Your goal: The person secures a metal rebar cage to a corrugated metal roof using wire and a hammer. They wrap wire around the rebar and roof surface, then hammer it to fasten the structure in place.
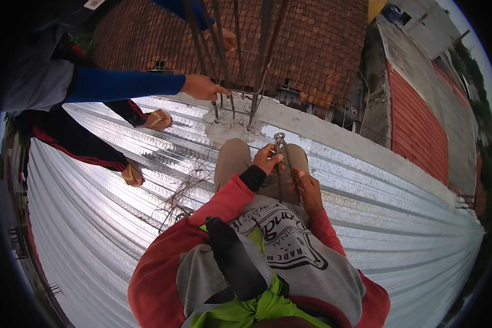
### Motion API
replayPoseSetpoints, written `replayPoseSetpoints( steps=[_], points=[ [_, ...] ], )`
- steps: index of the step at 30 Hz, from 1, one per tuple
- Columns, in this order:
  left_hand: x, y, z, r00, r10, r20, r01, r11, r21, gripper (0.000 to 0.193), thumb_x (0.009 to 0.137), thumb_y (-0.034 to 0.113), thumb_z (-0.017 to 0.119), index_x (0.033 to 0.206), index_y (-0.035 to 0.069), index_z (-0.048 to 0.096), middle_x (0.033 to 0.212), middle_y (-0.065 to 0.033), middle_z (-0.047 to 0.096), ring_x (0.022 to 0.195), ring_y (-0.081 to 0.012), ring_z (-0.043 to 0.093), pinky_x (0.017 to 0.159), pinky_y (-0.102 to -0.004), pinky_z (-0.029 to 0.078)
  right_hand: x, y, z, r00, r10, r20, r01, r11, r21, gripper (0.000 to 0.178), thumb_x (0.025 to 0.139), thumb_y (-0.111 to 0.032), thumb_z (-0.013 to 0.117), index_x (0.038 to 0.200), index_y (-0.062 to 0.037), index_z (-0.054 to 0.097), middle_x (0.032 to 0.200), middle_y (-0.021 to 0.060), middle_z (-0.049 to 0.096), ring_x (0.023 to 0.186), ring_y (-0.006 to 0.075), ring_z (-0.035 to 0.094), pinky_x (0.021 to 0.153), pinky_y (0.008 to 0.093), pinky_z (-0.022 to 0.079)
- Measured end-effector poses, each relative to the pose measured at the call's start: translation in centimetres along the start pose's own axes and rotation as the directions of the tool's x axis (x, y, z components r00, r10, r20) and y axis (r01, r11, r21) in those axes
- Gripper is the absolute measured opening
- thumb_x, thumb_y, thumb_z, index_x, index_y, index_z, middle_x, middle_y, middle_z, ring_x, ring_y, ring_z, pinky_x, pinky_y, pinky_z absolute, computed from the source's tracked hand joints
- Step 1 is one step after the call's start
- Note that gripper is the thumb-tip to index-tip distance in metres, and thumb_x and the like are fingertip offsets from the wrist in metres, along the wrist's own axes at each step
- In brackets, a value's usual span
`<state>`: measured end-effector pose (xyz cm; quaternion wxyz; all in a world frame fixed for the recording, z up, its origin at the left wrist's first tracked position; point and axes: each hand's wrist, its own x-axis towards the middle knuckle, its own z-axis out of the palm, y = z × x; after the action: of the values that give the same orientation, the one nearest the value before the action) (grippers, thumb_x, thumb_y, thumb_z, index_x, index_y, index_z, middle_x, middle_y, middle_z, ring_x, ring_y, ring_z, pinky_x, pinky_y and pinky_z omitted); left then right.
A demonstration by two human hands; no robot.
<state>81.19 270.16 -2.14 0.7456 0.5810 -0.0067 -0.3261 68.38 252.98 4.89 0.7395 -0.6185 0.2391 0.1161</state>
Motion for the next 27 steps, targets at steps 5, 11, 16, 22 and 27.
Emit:
replayPoseSetpoints(
  steps=[5, 11, 16, 22, 27],
  points=[
    [-0.3, 0.3, 0.4, 0.999, -0.003, 0.042, 0.003, 1.0, -0.011, 0.022, 0.096, 0.014, 0.067, 0.113, 0.003, 0.056, 0.098, -0.0121, 0.071, 0.077, -0.0208, 0.073, 0.063, -0.0346, 0.062, 1.7, 3.9, -1.0, 0.998, -0.065, -0.001, 0.064, 0.99, -0.125, 0.051, 0.104, -0.037, 0.053, 0.137, 0.0027, 0.057, 0.112, 0.0098, 0.069, 0.087, 0.0143, 0.065, 0.073, 0.028, 0.053],
    [0.1, -0.8, -0.5, 1.0, 0.02, 0.015, -0.023, 0.981, 0.191, 0.029, 0.097, 0.019, 0.067, 0.119, 0.002, 0.062, 0.092, -0.0098, 0.076, 0.071, -0.0153, 0.072, 0.059, -0.0323, 0.06, 1.1, 2.1, -0.5, 0.987, 0.009, -0.158, -0.031, 0.99, -0.14, 0.042, 0.102, -0.029, 0.058, 0.127, 0.0051, 0.063, 0.097, 0.0085, 0.07, 0.074, 0.0115, 0.061, 0.066, 0.0271, 0.05],
    [0.6, -0.9, 0.1, 1.0, 0.012, -0.016, -0.01, 0.988, 0.156, 0.03, 0.1, 0.026, 0.064, 0.118, 0.002, 0.065, 0.09, -0.0078, 0.075, 0.069, -0.0136, 0.07, 0.059, -0.0304, 0.06, 2.3, 5.0, -0.6, 0.916, -0.366, -0.166, 0.284, 0.881, -0.378, 0.039, 0.097, -0.025, 0.063, 0.12, 0.0057, 0.066, 0.092, 0.01, 0.071, 0.07, 0.0136, 0.062, 0.065, 0.0289, 0.05],
    [-0.2, 0.4, 0.7, 0.998, -0.064, 0.011, 0.064, 0.998, -0.016, 0.031, 0.1, 0.024, 0.065, 0.123, 0.005, 0.058, 0.098, -0.0101, 0.072, 0.075, -0.0177, 0.072, 0.065, -0.0319, 0.06, 1.8, 2.6, -1.3, 0.958, -0.234, -0.163, 0.144, 0.892, -0.429, 0.033, 0.091, -0.017, 0.066, 0.114, 0.0067, 0.067, 0.094, 0.0186, 0.075, 0.086, 0.0269, 0.073, 0.079, 0.0373, 0.056],
    [0.0, 0.7, 1.3, 0.992, -0.123, -0.008, 0.123, 0.992, -0.009, 0.041, 0.094, 0.017, 0.072, 0.129, 0.007, 0.053, 0.101, -0.0107, 0.07, 0.08, -0.0219, 0.073, 0.07, -0.0373, 0.063, 0.7, 0.0, 1.5, 0.887, -0.404, -0.224, 0.194, 0.767, -0.612, 0.03, 0.089, -0.014, 0.068, 0.114, 0.0042, 0.067, 0.097, 0.0233, 0.074, 0.087, 0.0318, 0.074, 0.078, 0.0393, 0.057]
  ],
)
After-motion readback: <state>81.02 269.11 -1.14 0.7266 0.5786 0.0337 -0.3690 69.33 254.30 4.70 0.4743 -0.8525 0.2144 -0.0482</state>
